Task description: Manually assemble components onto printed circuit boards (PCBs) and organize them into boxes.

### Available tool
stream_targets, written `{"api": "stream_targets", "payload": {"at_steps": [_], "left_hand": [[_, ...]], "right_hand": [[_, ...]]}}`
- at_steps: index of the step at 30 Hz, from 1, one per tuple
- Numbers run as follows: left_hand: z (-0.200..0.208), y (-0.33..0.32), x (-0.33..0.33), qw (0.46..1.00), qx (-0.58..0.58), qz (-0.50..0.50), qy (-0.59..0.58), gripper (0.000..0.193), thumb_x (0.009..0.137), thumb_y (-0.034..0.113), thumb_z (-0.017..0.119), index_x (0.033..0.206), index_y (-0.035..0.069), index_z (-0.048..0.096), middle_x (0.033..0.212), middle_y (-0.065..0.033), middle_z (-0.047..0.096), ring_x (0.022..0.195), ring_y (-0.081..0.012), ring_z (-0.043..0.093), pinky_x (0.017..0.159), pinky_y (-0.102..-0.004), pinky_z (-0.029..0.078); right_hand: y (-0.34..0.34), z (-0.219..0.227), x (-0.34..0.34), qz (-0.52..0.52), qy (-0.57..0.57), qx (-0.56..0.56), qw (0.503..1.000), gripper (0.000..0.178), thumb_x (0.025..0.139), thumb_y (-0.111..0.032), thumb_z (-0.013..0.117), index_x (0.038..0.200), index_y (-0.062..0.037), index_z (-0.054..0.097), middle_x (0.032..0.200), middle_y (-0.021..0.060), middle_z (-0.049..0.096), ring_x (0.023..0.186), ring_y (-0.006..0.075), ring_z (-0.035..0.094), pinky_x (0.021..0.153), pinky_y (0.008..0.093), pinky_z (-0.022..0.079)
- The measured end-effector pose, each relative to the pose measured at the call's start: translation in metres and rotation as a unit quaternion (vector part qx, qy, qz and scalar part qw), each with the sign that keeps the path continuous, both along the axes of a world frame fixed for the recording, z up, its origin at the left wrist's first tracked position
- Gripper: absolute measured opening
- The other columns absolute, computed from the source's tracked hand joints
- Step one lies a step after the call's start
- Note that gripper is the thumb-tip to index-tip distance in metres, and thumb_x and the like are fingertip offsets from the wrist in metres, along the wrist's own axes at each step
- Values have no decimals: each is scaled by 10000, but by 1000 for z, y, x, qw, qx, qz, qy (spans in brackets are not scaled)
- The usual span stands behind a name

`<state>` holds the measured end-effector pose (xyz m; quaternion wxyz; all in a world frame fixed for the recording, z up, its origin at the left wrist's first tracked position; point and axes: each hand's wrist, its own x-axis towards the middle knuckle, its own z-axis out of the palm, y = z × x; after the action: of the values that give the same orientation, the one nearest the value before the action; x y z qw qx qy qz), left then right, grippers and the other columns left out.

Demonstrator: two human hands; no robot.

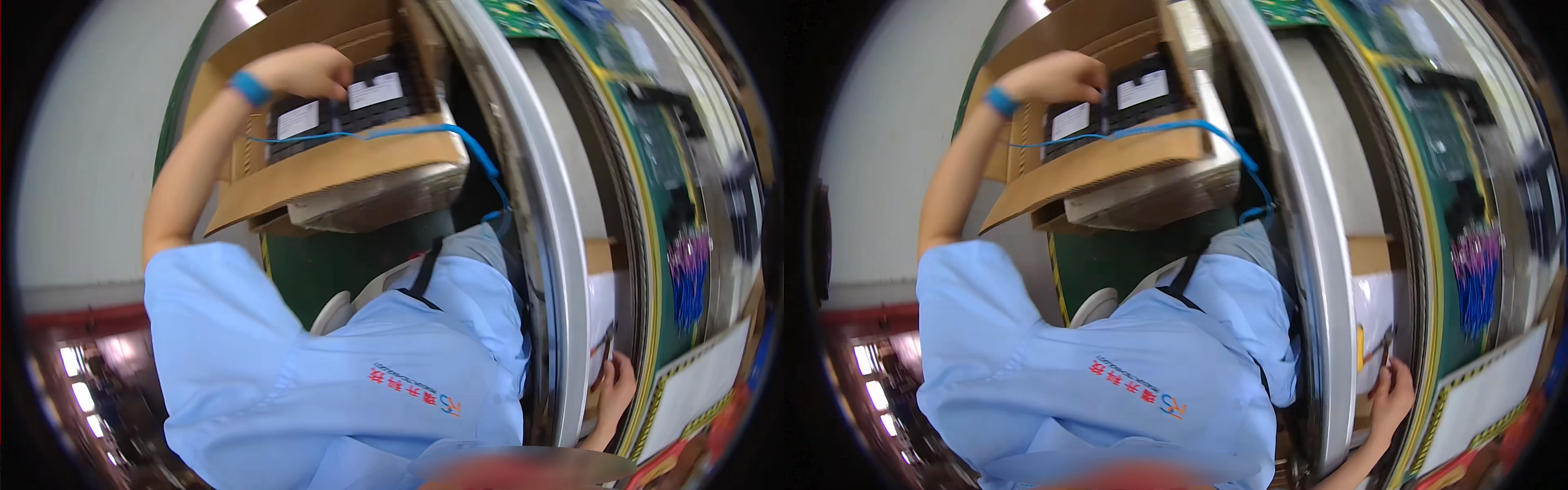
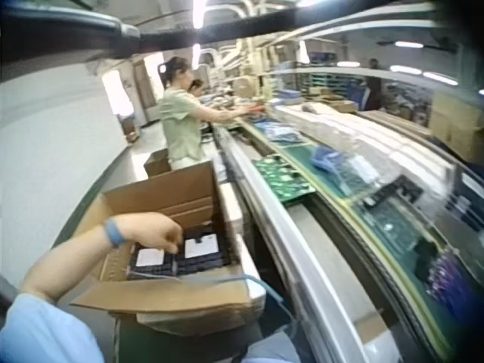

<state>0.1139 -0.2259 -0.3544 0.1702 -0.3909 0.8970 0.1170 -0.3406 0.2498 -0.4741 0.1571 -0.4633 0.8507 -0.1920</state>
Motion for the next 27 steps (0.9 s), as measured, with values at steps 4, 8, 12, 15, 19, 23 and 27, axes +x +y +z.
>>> {"api": "stream_targets", "payload": {"at_steps": [4, 8, 12, 15, 19, 23, 27], "left_hand": [[-120, -19, 7, 995, 95, 15, -17, 795, 740, 148, 703, 1452, 64, 360, 1348, -227, 496, 1227, -383, 507, 1013, -408, 444], [-127, -23, 4, 979, 160, -67, 103, 827, 704, 31, 660, 1463, 87, 336, 1380, -188, 431, 1329, -365, 393, 1085, -404, 375], [-133, -37, 10, 910, 383, 120, 101, 731, 730, 77, 650, 1428, 153, 447, 1268, -100, 481, 1102, -221, 497, 947, -325, 436], [-134, -28, 14, 876, 399, 177, 206, 623, 805, 149, 606, 1413, 204, 484, 1204, -77, 505, 1016, -199, 510, 899, -318, 444], [-162, -49, 30, 978, 151, 4, 144, 523, 947, 392, 482, 1394, 124, 448, 1142, -215, 578, 1034, -285, 600, 872, -392, 478], [-128, -25, 17, 933, 229, 278, -15, 723, 928, 604, 494, 1372, 51, 354, 1176, -277, 580, 873, -363, 657, 842, -452, 503], [-166, -18, 25, 966, 136, 162, 150, 679, 907, 540, 581, 1385, 100, 383, 1186, -253, 559, 997, -314, 622, 859, -416, 497]], "right_hand": [[-20, -15, 14, 166, 149, 37, 974, 113, 876, -64, 620, 985, -46, 646, 879, 125, 636, 734, 326, 625, 659, 378, 504], [-13, -26, 9, 125, 193, 80, 970, 94, 876, -91, 619, 960, -65, 653, 872, 123, 635, 742, 318, 634, 646, 384, 505], [3, -36, 2, 99, 193, 87, 972, 96, 876, -99, 617, 957, -63, 654, 879, 113, 641, 748, 313, 638, 638, 384, 503], [4, -37, -2, 84, 166, 162, 969, 138, 871, -88, 592, 993, -51, 645, 923, 113, 647, 802, 330, 639, 670, 380, 501], [0, -36, 5, 53, 142, 153, 976, 180, 832, -72, 594, 1002, -48, 647, 921, 125, 650, 809, 333, 641, 695, 375, 498], [1, -31, 10, -12, 65, 158, 985, 182, 821, -65, 601, 994, -38, 651, 888, 136, 653, 796, 319, 647, 696, 365, 495], [-9, -27, 16, -35, 55, 162, 985, 186, 815, -64, 602, 989, -17, 645, 866, 149, 650, 783, 312, 646, 697, 365, 487]]}}
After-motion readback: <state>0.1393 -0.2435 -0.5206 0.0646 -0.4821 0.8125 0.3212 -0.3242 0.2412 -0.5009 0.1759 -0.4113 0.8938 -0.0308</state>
